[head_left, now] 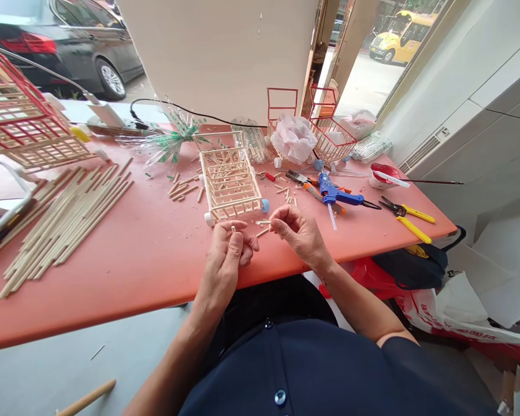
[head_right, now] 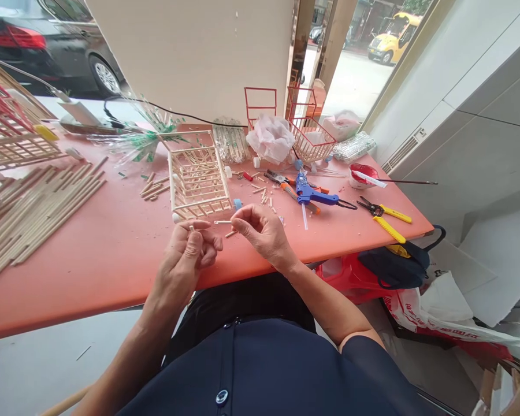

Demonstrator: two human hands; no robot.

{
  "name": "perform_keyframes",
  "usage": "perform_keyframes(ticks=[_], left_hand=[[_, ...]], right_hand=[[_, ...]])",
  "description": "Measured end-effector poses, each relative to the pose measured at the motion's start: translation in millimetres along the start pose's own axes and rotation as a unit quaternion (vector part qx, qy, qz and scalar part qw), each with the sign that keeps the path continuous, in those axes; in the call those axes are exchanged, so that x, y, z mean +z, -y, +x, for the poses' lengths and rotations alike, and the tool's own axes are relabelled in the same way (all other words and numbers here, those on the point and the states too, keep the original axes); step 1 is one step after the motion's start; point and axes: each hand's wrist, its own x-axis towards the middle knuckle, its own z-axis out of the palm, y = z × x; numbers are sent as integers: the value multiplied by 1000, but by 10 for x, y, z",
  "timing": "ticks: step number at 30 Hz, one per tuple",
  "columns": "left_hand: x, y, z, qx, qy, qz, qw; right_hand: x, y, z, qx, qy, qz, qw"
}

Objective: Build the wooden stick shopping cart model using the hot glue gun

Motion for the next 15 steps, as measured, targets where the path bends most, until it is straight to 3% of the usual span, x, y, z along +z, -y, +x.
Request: perform_keyframes(ticks=[3,9,15], left_hand=[[28,-2,-2,16,-15,-5,1000],[71,-38,-12,-34,5,-8,999],[128,-70,-7,-43,14,-44,998]], right_hand=[[8,-26,-16,2,-17,-24,1000],[67,-46,-38,-17,-30,-62,997],[87,-62,-48,-31,-44,-82,995]])
